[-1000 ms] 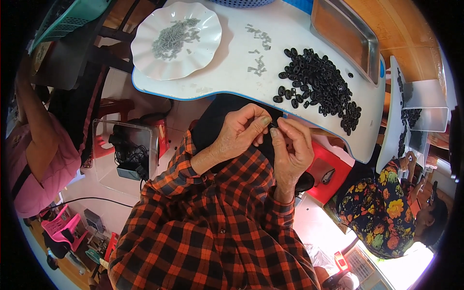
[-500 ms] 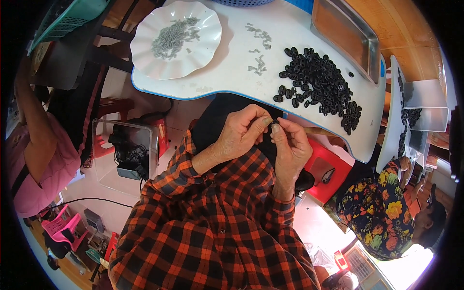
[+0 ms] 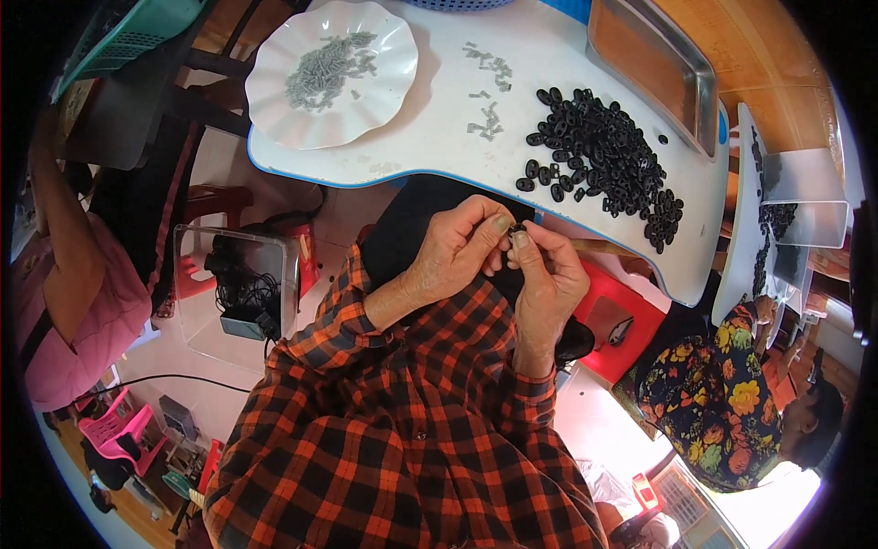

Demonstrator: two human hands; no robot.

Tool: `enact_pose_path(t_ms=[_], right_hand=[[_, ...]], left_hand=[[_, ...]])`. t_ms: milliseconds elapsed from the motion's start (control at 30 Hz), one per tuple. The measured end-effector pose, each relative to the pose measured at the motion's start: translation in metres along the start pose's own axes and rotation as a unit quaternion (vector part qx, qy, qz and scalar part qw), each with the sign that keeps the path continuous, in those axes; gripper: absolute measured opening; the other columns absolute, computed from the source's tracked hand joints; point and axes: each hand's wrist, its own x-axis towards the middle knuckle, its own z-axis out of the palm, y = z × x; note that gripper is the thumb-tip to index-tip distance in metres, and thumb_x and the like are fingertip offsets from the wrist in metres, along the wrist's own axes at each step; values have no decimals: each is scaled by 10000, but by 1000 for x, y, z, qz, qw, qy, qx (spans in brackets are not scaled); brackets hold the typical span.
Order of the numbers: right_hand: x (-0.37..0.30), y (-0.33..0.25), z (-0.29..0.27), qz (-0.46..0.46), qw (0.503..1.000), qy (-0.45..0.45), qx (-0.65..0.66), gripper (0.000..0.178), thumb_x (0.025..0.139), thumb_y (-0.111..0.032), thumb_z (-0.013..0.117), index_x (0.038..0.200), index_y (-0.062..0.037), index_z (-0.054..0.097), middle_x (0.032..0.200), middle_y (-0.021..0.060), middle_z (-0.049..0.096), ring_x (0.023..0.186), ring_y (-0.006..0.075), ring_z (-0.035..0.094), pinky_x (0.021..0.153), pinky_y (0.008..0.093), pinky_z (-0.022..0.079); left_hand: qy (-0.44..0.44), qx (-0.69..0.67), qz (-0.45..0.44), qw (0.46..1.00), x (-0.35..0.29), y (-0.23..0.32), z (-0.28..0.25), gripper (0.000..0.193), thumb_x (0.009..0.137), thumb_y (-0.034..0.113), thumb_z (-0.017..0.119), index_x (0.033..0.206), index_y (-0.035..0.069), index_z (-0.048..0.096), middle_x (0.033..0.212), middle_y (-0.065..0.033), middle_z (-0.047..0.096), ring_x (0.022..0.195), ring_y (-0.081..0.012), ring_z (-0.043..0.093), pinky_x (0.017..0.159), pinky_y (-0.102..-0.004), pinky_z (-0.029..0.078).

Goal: The person assembles small metal pieces into black plastic components by hand, taking the pieces from a basket and a tray and fitting them together.

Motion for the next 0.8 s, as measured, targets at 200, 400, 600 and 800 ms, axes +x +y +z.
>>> enact_pose_path(t_ms=[200, 400, 600, 800], right_hand=[[-1, 3, 1, -14, 999, 0, 29, 109, 825, 2, 660, 932, 21, 649, 791, 14, 628, 704, 42, 547, 636, 184, 465], [-3, 5, 3, -27, 1000, 3, 6, 100, 823, 13, 655, 923, 17, 646, 784, 13, 621, 681, 49, 548, 620, 180, 454], [-5, 4, 4, -49, 998, 0, -26, 99, 830, 16, 644, 928, 20, 641, 760, 13, 614, 673, 52, 545, 612, 177, 444], [-1, 8, -1, -14, 1000, -1, 16, 115, 862, -12, 615, 970, 18, 639, 773, 20, 623, 672, 53, 549, 620, 177, 455]], left_hand=[[-12, 8, -12, 1000, -1, 2, -1, 181, 986, 160, 447, 955, -2, 521, 741, -14, 565, 579, -38, 515, 501, -181, 444], [21, 87, 24, 996, -1, 3, 2, 149, 960, 121, 486, 899, -8, 527, 659, -18, 568, 524, -42, 524, 458, -192, 440], [12, 120, 51, 991, -1, -1, 3, 129, 951, 105, 500, 899, -10, 530, 647, -17, 565, 517, -43, 526, 453, -194, 437], [3, -6, -23, 1000, 1, -2, 1, 169, 974, 137, 462, 930, -10, 534, 705, -9, 566, 539, -37, 524, 462, -186, 451]])
